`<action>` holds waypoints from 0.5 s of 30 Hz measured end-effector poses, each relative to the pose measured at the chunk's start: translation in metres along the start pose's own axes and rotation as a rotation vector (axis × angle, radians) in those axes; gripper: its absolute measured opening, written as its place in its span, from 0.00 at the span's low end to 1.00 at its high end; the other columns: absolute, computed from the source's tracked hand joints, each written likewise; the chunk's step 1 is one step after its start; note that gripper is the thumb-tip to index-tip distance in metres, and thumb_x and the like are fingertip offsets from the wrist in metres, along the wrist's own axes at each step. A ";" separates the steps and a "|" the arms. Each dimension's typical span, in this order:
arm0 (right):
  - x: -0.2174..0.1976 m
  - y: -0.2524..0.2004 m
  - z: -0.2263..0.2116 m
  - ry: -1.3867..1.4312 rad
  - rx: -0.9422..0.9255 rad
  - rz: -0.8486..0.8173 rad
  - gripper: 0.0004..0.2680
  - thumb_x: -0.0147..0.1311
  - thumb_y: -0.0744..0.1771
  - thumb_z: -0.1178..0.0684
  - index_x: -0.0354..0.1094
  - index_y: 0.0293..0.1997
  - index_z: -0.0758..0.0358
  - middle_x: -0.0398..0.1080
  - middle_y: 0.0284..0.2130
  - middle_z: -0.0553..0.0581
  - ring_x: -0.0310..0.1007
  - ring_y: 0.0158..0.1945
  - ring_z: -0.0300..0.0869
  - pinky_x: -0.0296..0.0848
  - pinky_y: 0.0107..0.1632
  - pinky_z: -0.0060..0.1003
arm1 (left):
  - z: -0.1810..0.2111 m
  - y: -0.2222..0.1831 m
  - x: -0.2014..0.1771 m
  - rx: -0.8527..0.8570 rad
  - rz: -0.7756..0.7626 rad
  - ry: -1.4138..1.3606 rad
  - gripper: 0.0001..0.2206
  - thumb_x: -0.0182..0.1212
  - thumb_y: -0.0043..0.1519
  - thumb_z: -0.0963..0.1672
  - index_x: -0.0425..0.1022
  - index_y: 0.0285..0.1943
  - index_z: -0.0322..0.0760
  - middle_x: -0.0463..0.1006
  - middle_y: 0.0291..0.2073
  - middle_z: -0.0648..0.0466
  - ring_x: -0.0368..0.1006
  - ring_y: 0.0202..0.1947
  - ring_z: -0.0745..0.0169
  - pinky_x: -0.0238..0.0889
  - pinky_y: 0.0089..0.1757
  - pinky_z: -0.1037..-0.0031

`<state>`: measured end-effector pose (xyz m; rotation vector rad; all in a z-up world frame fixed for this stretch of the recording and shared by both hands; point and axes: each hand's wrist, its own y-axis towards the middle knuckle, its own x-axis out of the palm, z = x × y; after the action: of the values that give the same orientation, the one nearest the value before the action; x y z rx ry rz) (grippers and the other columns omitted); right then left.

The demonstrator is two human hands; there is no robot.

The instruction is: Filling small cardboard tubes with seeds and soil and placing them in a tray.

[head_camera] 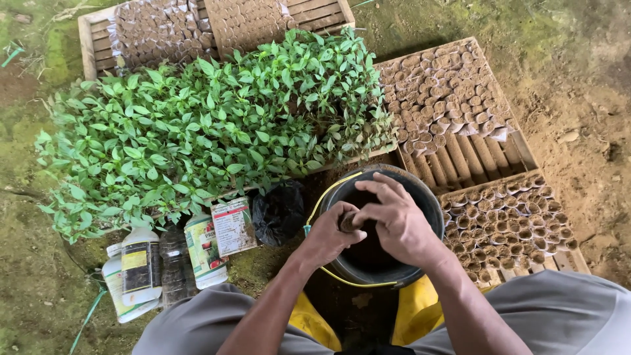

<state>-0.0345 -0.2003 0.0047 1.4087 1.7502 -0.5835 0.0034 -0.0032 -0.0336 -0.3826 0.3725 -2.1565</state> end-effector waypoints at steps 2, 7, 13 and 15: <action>0.000 -0.002 -0.007 -0.089 -0.025 -0.012 0.17 0.48 0.58 0.64 0.78 0.37 0.40 0.64 0.63 0.51 0.53 0.72 0.59 0.59 0.66 0.56 | 0.001 0.000 0.001 0.010 0.014 0.036 0.17 0.71 0.53 0.39 0.74 0.50 0.35 0.73 0.26 0.52 0.74 0.23 0.64 0.73 0.30 0.74; 0.008 -0.002 -0.018 -0.248 0.066 -0.096 0.18 0.46 0.61 0.62 0.76 0.48 0.41 0.59 0.66 0.52 0.47 0.74 0.60 0.52 0.69 0.61 | -0.009 0.002 0.005 -0.006 0.050 0.054 0.17 0.69 0.53 0.39 0.73 0.51 0.36 0.72 0.26 0.54 0.74 0.23 0.66 0.72 0.30 0.75; 0.009 -0.001 -0.023 -0.341 0.114 -0.100 0.18 0.47 0.62 0.61 0.74 0.49 0.37 0.55 0.68 0.51 0.44 0.75 0.59 0.51 0.70 0.60 | 0.008 -0.004 0.008 0.015 0.055 0.028 0.14 0.67 0.55 0.38 0.73 0.49 0.33 0.70 0.25 0.54 0.74 0.23 0.65 0.70 0.31 0.74; 0.012 -0.001 -0.021 -0.322 0.118 -0.112 0.18 0.46 0.62 0.61 0.74 0.49 0.37 0.55 0.69 0.51 0.44 0.76 0.59 0.51 0.70 0.60 | 0.010 -0.006 0.008 0.010 0.056 0.034 0.15 0.67 0.54 0.37 0.73 0.50 0.33 0.70 0.25 0.54 0.73 0.22 0.65 0.70 0.31 0.74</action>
<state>-0.0421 -0.1770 0.0069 1.2208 1.5618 -0.9333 -0.0015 -0.0080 -0.0211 -0.3272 0.3871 -2.1116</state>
